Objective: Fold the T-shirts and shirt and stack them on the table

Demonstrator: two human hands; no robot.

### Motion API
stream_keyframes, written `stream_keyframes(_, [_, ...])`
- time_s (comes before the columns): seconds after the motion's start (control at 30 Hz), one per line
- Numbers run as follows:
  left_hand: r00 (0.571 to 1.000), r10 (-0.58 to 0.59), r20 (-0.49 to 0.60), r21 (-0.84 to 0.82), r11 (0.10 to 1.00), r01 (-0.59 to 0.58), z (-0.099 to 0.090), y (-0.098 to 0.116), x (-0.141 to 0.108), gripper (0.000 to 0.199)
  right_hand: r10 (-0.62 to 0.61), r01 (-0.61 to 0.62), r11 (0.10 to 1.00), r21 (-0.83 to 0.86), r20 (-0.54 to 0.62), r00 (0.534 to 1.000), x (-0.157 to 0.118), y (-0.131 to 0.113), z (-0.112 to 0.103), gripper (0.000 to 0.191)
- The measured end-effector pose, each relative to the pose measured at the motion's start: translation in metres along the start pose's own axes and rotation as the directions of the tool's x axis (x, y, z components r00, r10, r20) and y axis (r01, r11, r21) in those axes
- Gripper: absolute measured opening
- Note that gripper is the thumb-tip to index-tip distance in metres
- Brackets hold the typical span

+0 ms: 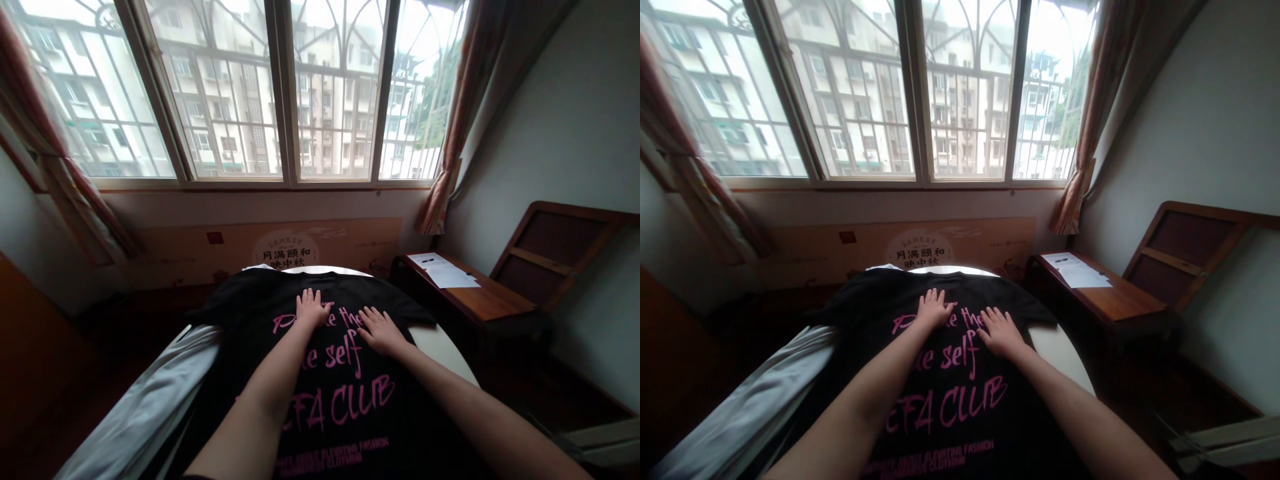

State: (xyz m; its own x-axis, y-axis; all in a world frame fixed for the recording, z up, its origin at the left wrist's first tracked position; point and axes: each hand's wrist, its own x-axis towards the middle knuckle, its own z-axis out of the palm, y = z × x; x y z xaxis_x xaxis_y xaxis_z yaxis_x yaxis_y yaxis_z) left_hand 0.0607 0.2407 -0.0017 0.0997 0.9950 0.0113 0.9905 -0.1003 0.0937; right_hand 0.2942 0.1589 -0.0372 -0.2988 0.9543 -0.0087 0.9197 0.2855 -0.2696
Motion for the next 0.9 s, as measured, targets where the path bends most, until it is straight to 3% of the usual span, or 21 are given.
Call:
stream_keyframes(0.13, [0.999,0.037,0.001,0.029,0.999,-0.037,-0.017,0.016,-0.024,0.074,0.001,0.0,1.0,0.016,-0.047,0.999,-0.007,-0.004,-0.012,0.066])
stream_keyframes(0.27, [0.965,0.245,0.095,0.014,0.969,-0.247,-0.038,0.027,-0.083,0.073,-0.087,0.079,0.996,-0.045,-0.225,0.97,-0.022,-0.016,-0.018,0.047])
stream_keyframes(0.37, [0.868,0.45,0.212,-0.063,0.892,-0.447,-0.059,0.012,-0.154,0.063,-0.227,0.21,0.973,-0.091,-0.269,0.936,-0.051,-0.026,-0.024,0.054])
stream_keyframes(0.43, [0.762,0.584,0.279,-0.156,0.811,-0.564,-0.074,-0.007,-0.208,0.053,-0.242,0.237,0.97,-0.051,-0.266,0.933,-0.085,-0.033,-0.028,0.055])
stream_keyframes(0.47, [0.744,0.611,0.272,-0.195,0.792,-0.579,-0.08,-0.018,-0.235,0.049,-0.216,0.221,0.975,-0.009,-0.261,0.941,-0.107,-0.035,-0.028,0.053])
stream_keyframes(0.5, [0.757,0.602,0.254,-0.211,0.798,-0.564,-0.085,-0.029,-0.26,0.051,-0.184,0.199,0.979,0.042,-0.24,0.953,-0.131,-0.037,-0.028,0.052])
stream_keyframes(0.53, [0.797,0.56,0.228,-0.199,0.827,-0.525,-0.089,-0.04,-0.284,0.053,-0.164,0.184,0.979,0.091,-0.195,0.967,-0.157,-0.038,-0.025,0.051])
stream_keyframes(0.6, [0.892,0.389,0.23,-0.131,0.921,-0.367,-0.091,-0.063,-0.325,0.058,-0.16,0.176,0.968,0.179,-0.096,0.982,-0.212,-0.038,-0.015,0.061])
stream_keyframes(0.67, [0.949,0.209,0.237,-0.075,0.978,-0.197,-0.085,-0.086,-0.36,0.063,-0.162,0.166,0.966,0.197,-0.036,0.986,-0.264,-0.035,0.004,0.069])
stream_keyframes(0.77, [0.979,0.048,0.2,-0.066,0.997,-0.036,-0.068,-0.121,-0.405,0.065,-0.112,0.121,0.986,0.116,-0.081,0.99,-0.323,-0.023,0.04,0.072])
stream_keyframes(0.9, [0.99,0.112,0.081,-0.167,0.981,-0.097,-0.044,-0.16,-0.458,0.059,-0.062,0.064,0.998,0.005,-0.181,0.981,-0.37,-0.006,0.069,0.075])
